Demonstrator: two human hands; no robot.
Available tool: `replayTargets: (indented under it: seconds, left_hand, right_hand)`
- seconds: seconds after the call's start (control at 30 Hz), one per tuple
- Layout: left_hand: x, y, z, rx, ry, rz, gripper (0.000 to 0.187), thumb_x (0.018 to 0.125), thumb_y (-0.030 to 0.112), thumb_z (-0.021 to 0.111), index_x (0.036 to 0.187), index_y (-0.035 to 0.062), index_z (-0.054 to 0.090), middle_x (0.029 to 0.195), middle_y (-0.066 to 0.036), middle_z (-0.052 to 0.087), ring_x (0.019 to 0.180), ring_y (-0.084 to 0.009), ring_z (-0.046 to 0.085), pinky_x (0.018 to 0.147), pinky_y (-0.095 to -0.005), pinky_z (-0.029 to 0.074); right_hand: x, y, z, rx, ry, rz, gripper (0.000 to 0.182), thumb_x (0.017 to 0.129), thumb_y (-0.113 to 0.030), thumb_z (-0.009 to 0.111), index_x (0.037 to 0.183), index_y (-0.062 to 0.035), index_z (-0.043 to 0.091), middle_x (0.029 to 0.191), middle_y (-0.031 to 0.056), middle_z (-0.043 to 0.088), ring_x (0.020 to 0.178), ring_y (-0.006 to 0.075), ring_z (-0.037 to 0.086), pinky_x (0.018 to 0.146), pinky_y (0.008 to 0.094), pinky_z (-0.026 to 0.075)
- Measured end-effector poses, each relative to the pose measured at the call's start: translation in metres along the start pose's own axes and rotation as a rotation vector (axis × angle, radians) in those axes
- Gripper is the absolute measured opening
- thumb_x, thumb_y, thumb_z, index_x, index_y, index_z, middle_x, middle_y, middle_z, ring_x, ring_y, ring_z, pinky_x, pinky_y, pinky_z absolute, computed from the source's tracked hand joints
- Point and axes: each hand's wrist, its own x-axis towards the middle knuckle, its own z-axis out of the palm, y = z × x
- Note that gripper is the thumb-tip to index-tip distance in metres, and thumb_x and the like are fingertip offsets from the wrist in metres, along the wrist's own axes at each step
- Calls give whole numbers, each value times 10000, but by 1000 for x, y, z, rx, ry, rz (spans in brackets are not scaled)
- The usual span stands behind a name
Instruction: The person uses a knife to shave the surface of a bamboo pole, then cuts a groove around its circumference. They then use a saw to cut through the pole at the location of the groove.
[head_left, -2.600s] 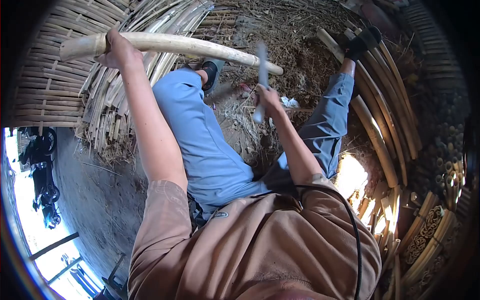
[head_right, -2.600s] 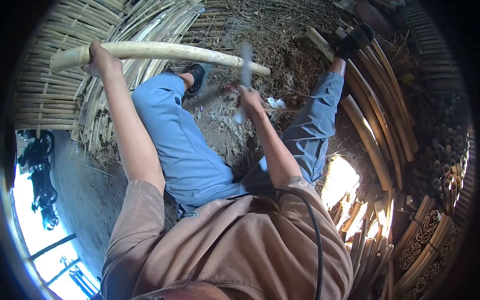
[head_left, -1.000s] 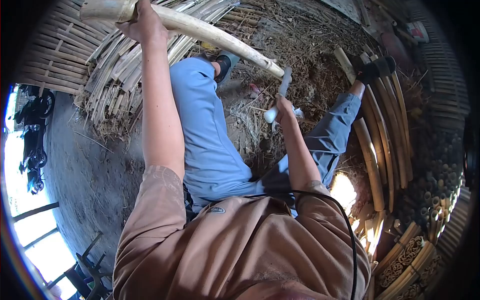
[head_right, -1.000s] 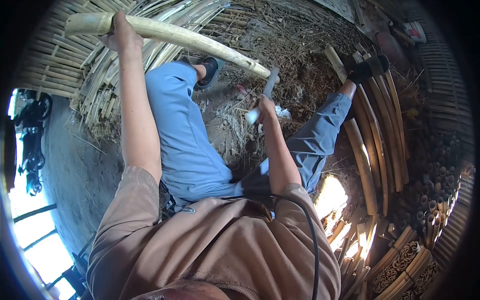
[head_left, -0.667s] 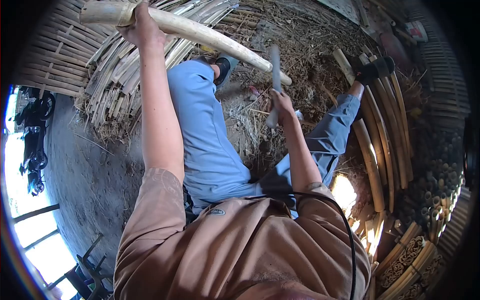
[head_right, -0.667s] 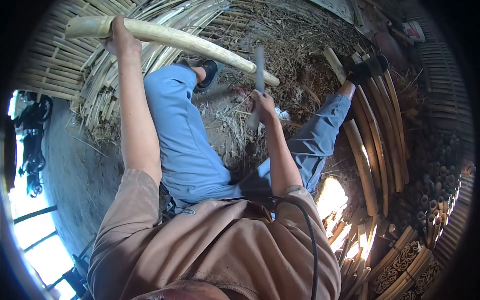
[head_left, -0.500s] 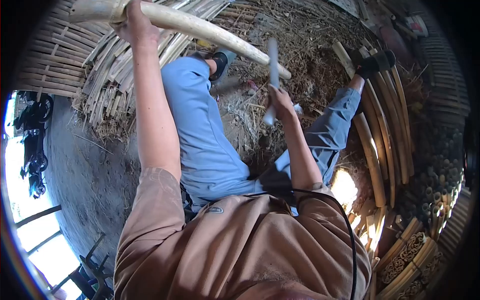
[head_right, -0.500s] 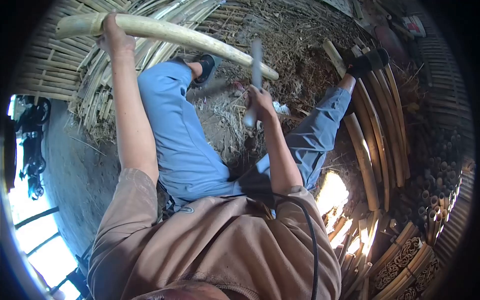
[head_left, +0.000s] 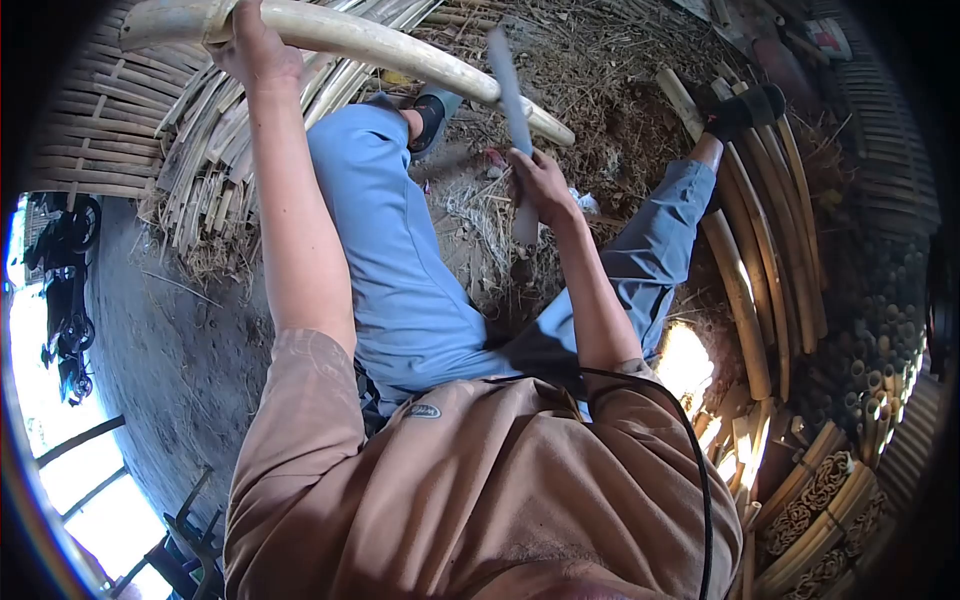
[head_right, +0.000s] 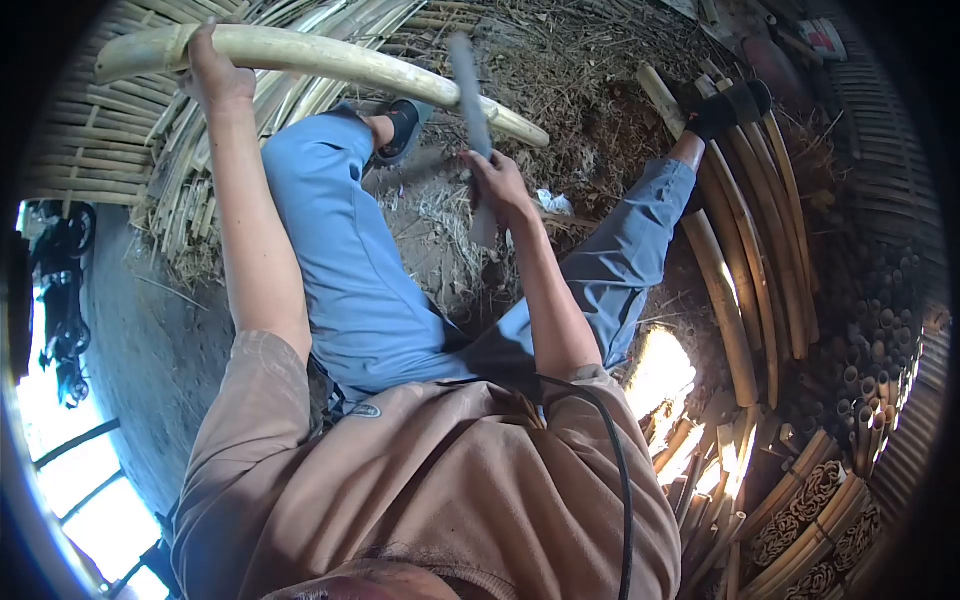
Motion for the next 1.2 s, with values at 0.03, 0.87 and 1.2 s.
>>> replayTargets:
  seconds: [0.03, 0.87, 1.2]
  left_hand:
    - [-5, -1, 2, 15, 29, 15, 474, 795, 59, 722, 1170, -89, 473, 907, -207, 664, 727, -321, 699, 696, -453, 613]
    - [-27, 6, 18, 249, 372, 36, 913, 917, 22, 633, 1571, 9, -5, 1452, -282, 399, 1295, -325, 554, 1126, -419, 529]
    - [-38, 8, 32, 284, 324, 69, 914, 924, 17, 619, 1559, -10, -37, 1445, -315, 355, 1285, -346, 555, 1133, -394, 529]
  right_hand:
    - [-3, -10, 4, -24, -58, -62, 328, 1028, -351, 632, 1028, -24, 614, 666, 13, 556, 502, 144, 557, 445, 338, 464]
    - [39, 76, -10, 5, 477, 170, 319, 1002, -309, 621, 872, -17, 613, 675, 61, 607, 527, 200, 593, 491, 391, 493]
    - [48, 116, -46, -162, 401, 94, 267, 1016, -280, 627, 1036, -14, 608, 670, 23, 574, 517, 159, 571, 477, 356, 486]
